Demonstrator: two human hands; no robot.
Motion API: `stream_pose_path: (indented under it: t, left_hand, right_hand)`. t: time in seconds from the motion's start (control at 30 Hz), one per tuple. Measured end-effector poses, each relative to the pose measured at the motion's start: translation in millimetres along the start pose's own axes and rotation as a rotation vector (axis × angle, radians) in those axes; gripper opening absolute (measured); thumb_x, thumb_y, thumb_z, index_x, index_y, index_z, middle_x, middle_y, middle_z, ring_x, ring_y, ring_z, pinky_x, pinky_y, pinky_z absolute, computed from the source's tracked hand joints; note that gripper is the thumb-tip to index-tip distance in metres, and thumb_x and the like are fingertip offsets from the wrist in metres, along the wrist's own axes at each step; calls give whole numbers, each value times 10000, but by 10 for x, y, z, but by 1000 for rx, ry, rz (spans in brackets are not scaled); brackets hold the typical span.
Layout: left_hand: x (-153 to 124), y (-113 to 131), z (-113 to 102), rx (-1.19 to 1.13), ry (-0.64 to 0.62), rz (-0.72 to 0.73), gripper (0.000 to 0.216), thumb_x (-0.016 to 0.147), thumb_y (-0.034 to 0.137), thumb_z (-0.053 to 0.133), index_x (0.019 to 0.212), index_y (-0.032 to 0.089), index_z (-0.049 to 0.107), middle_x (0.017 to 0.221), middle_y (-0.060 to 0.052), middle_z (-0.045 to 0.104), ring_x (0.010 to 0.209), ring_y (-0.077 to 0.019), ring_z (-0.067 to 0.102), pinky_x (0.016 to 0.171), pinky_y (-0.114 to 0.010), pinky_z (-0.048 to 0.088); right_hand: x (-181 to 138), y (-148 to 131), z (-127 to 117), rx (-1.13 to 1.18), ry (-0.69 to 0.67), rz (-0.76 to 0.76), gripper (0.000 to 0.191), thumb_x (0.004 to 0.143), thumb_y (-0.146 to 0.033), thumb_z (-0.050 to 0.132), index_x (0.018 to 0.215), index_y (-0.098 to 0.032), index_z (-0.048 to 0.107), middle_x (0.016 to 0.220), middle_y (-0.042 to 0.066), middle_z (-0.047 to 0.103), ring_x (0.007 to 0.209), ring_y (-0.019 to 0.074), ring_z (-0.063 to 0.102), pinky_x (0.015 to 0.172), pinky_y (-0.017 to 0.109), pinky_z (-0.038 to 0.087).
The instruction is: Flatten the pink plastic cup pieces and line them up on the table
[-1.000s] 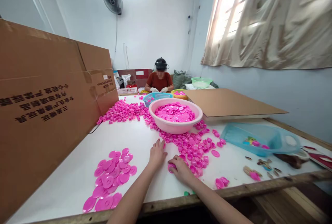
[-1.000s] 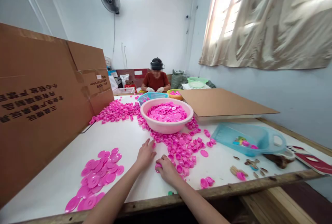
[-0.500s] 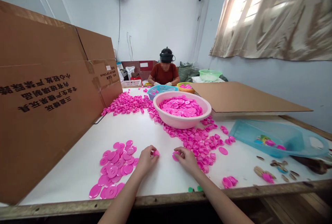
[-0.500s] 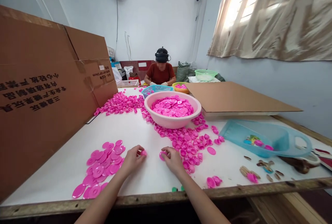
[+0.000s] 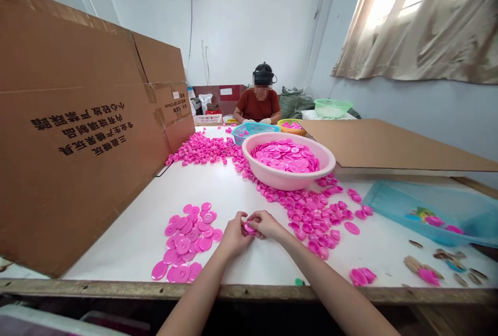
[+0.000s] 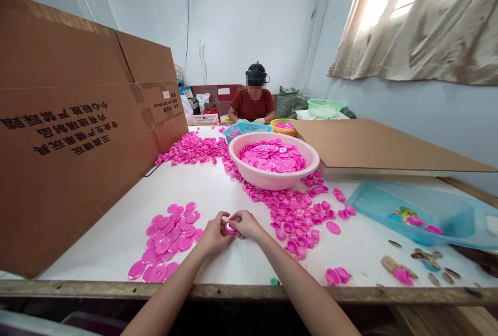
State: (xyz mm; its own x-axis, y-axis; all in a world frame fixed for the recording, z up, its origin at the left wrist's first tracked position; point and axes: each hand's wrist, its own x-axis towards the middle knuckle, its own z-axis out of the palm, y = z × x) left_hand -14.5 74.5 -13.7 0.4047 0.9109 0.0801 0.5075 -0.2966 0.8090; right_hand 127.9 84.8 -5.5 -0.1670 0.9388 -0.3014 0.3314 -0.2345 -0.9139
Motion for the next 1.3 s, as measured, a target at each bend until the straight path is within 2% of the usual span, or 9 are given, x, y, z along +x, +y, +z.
stream_pose_path:
  t: [0.13, 0.3, 0.37, 0.47, 0.63, 0.97, 1.13, 1.23, 1.3]
  left_hand:
    - [-4, -7, -52, -43, 8, -5, 458, 671, 288, 557, 1085, 183, 391, 701, 9, 575, 569, -97, 535, 497, -188, 365]
    - [115, 12, -157, -60, -114, -48, 491, 677, 343, 557, 1115, 185, 403, 719, -1, 599, 613, -119, 550, 562, -217, 396]
    - [219, 44, -128, 58, -3, -145, 397, 764, 408, 431, 1081, 169, 439, 697, -19, 594, 677, -154, 553, 628, -262, 398]
    - [372, 99, 2, 337, 219, -217, 332, 814, 372, 344, 1034, 166, 482, 870, -83, 571, 884, -221, 500, 748, -336, 359]
    - [446, 100, 151, 505, 198, -260, 314, 799, 301, 382, 1091, 217, 460, 1053, -99, 453, 993, -256, 392, 796, -383, 314]
    - [438, 77, 171, 486, 173, -214, 327, 828, 274, 312, 1126, 262, 447, 1083, -76, 440, 981, -235, 368, 804, -367, 283]
    - [381, 214, 165, 522, 181, -170, 316, 852, 306, 264, 1022, 214, 513, 909, -75, 565, 915, -231, 433, 787, -366, 297]
    - [270, 326, 52, 562, 121, -120, 336, 850, 353, 261, 919, 194, 549, 794, -66, 599, 805, -221, 501, 736, -358, 339]
    - [60, 342, -177, 552, 110, -87, 338, 839, 400, 278, 878, 211, 556, 768, -55, 608, 762, -212, 527, 704, -346, 368]
  right_hand:
    - [-34, 26, -36, 0, -42, 4, 136, 724, -250, 565, 713, -136, 491, 427, -39, 514, 390, 79, 509, 367, 159, 396]
    - [-26, 81, 7, 8, -6, 88, 164, 754, -277, 535, 730, -149, 437, 450, -18, 546, 398, 119, 553, 365, 200, 442]
    - [-14, 103, 48, 35, -20, 112, 163, 760, -271, 530, 730, -152, 424, 464, -8, 558, 413, 134, 574, 373, 211, 455]
    - [-22, 139, 71, 130, -9, 104, 154, 763, -246, 532, 739, -154, 411, 517, -2, 582, 456, 135, 600, 401, 203, 470]
    - [-50, 145, -69, 275, -187, 149, 187, 746, -272, 572, 770, -137, 445, 606, 21, 616, 579, 122, 635, 538, 203, 513]
    - [150, 23, -206, -65, -303, 346, 261, 661, -308, 654, 595, -119, 486, 454, 12, 586, 404, 114, 575, 384, 187, 471]
    - [25, 25, -100, -161, -178, 192, 170, 710, -201, 570, 577, -138, 486, 440, -16, 567, 377, 93, 544, 380, 178, 441]
    - [-110, -54, -77, -332, -73, -78, 135, 705, -192, 543, 581, -141, 526, 469, -12, 573, 413, 95, 545, 416, 180, 422]
    - [-208, -103, -196, -457, 55, -259, 154, 722, -230, 526, 600, -143, 561, 540, 12, 604, 503, 113, 571, 489, 198, 430]
